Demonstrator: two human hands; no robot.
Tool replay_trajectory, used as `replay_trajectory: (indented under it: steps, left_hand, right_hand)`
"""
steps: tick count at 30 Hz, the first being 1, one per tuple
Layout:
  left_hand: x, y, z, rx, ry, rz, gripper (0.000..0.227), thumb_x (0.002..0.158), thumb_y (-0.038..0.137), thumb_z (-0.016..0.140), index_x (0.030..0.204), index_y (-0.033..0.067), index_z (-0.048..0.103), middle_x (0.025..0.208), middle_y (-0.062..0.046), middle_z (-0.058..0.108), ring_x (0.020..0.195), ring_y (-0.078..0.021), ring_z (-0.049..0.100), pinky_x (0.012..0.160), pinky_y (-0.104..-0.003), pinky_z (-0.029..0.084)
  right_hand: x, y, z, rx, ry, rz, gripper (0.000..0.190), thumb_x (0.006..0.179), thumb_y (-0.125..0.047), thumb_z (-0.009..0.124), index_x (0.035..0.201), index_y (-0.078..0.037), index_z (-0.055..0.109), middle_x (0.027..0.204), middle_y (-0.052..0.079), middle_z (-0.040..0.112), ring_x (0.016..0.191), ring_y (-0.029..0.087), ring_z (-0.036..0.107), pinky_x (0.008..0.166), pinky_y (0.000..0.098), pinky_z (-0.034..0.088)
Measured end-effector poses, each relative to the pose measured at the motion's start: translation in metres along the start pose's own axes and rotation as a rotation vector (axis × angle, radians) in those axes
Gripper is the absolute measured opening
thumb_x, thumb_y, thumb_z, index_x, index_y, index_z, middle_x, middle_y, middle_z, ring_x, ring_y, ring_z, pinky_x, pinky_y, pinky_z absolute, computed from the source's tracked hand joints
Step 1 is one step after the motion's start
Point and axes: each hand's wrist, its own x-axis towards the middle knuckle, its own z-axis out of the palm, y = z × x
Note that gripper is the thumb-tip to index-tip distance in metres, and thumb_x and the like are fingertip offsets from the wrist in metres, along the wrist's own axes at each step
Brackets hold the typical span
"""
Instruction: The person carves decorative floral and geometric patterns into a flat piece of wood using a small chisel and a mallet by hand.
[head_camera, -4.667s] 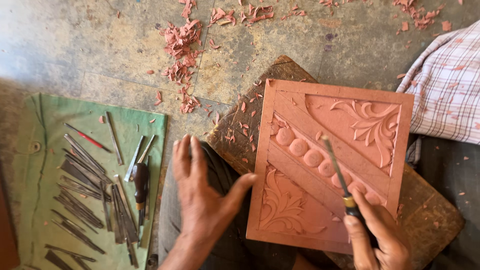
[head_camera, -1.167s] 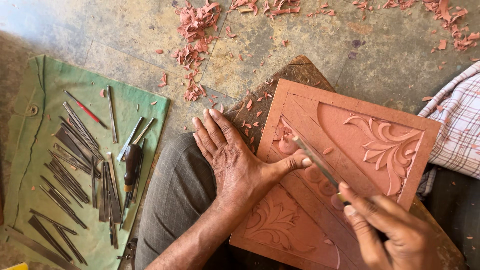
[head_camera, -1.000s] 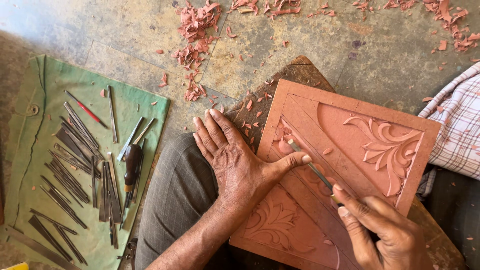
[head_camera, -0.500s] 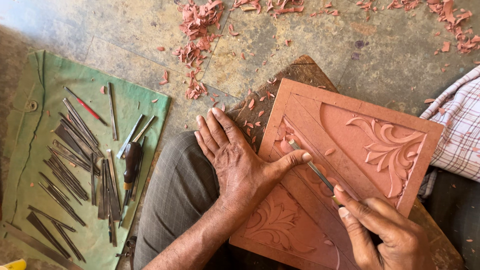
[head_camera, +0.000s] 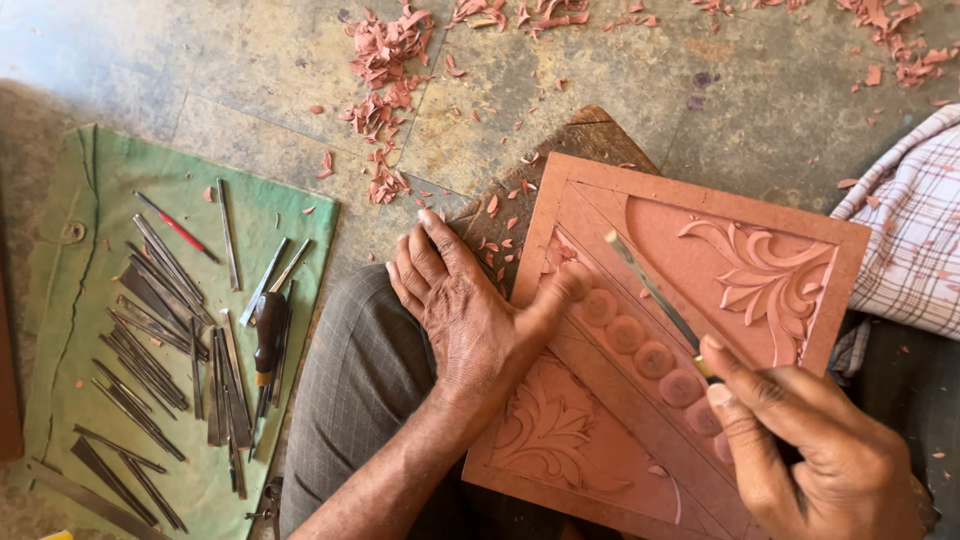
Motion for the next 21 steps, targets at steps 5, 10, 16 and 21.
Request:
replay_trajectory:
  steps: [5,10,16,21]
  left_hand:
    - [-0.001,-0.008,0.001,0.222,0.061,0.111,0.145,0.08,0.088,0.068,0.158,-0.0172,0.006,0.162,-0.035,0.012,0.154,-0.0473,0.0,0.128,-0.057,0.0]
    - [0.003,0.005,-0.014,0.028,-0.068,0.097,0.166,0.052,0.093,0.076,0.15,-0.0207,0.006,0.155,-0.045,0.009,0.149,-0.0562,-0.004,0.118,-0.064,-0.003]
    - [0.004,0.01,-0.022,0.014,-0.069,0.089,0.166,0.052,0.093,0.077,0.15,-0.0209,0.006,0.154,-0.045,0.01,0.148,-0.0568,-0.002,0.118,-0.064,-0.003]
    - [0.004,0.006,-0.015,0.017,-0.05,0.091,0.165,0.053,0.093,0.076,0.151,-0.021,0.006,0.154,-0.045,0.01,0.148,-0.0568,0.0,0.118,-0.065,-0.002]
  right_hand:
    - [-0.009,0.016,0.019,-0.198,-0.055,0.008,0.041,0.087,-0.007,0.074,0.127,-0.016,0.075,0.079,0.002,0.072,0.068,0.008,0.066,0.059,0.0234,0.054]
    - [-0.017,0.018,0.028,-0.195,-0.067,0.13,0.039,0.083,-0.007,0.074,0.12,-0.017,0.076,0.075,0.003,0.074,0.066,0.009,0.068,0.058,0.0227,0.056]
    - [-0.023,0.012,0.034,-0.164,-0.038,0.125,0.039,0.085,-0.008,0.075,0.123,-0.018,0.076,0.073,0.003,0.072,0.068,0.007,0.068,0.064,0.0226,0.056]
    - [-0.018,0.003,0.034,-0.191,-0.026,0.129,0.038,0.083,-0.007,0.075,0.12,-0.018,0.076,0.071,0.004,0.074,0.068,0.009,0.069,0.065,0.0232,0.057]
